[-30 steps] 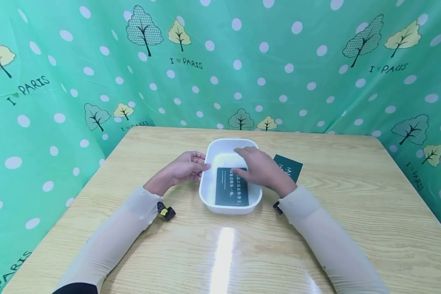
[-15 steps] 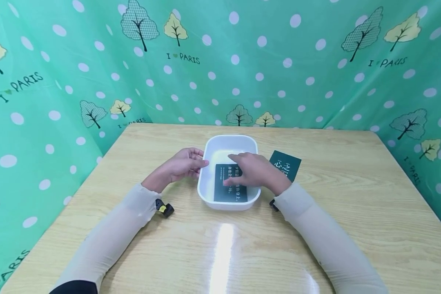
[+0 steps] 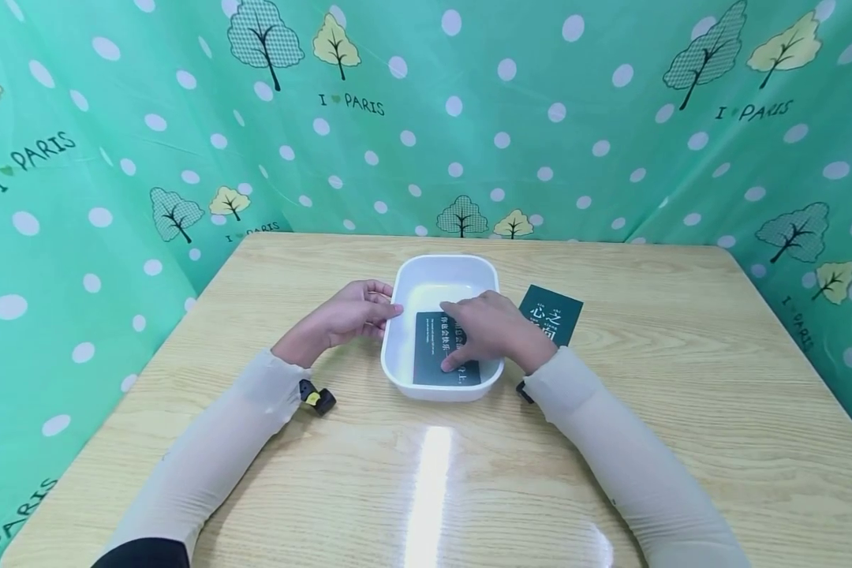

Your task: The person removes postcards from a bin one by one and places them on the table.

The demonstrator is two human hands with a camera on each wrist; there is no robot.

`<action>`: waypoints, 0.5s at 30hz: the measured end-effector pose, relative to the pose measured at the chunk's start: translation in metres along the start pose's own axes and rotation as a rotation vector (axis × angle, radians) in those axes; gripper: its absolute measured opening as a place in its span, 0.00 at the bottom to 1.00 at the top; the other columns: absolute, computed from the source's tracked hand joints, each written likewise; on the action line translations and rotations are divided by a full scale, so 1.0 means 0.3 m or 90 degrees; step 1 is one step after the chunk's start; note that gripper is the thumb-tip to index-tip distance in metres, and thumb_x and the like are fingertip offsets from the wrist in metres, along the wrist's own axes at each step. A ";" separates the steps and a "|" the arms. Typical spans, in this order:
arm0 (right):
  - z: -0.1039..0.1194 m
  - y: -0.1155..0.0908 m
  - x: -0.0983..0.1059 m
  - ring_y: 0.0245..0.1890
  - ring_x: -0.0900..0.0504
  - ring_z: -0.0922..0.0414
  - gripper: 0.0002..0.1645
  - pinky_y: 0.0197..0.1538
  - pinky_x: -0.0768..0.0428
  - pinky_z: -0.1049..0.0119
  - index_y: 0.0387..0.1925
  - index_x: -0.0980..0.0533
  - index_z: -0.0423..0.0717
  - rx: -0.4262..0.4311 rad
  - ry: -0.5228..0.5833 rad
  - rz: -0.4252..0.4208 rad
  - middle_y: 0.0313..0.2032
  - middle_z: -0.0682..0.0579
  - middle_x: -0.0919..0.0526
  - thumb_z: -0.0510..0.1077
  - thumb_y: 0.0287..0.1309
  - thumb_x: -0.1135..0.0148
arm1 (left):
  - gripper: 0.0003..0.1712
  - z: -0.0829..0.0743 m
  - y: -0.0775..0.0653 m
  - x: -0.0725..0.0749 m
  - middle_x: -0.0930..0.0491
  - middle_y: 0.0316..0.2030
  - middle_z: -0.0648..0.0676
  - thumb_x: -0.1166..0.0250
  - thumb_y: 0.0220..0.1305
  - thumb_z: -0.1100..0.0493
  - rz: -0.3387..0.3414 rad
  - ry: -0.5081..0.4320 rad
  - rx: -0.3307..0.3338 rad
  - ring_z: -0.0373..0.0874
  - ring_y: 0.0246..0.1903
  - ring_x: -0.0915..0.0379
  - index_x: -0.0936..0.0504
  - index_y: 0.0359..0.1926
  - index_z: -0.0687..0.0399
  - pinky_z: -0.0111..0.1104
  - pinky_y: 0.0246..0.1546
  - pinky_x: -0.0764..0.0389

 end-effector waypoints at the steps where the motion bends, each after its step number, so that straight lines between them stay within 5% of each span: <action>1: 0.000 -0.001 -0.001 0.59 0.28 0.48 0.64 0.64 0.35 0.47 0.71 0.38 0.48 -0.003 0.002 0.003 0.62 0.48 0.27 0.78 0.38 0.33 | 0.25 0.001 0.000 -0.001 0.25 0.36 0.59 0.36 0.64 0.68 0.001 0.000 0.004 0.43 0.22 0.27 0.38 0.57 0.63 0.33 0.24 0.20; 15: -0.013 0.005 0.017 0.54 0.31 0.49 0.71 0.56 0.26 0.51 0.75 0.48 0.50 -0.016 0.034 -0.011 0.62 0.44 0.33 0.77 0.35 0.31 | 0.25 -0.003 0.008 0.000 0.24 0.36 0.58 0.37 0.65 0.68 0.002 -0.003 0.012 0.44 0.23 0.27 0.39 0.58 0.63 0.33 0.25 0.19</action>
Point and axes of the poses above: each hand's wrist, its own y-axis towards the middle knuckle, its own x-axis out of the back of the hand, z = x × y, the point moved 9 cm from there along y, towards the middle knuckle
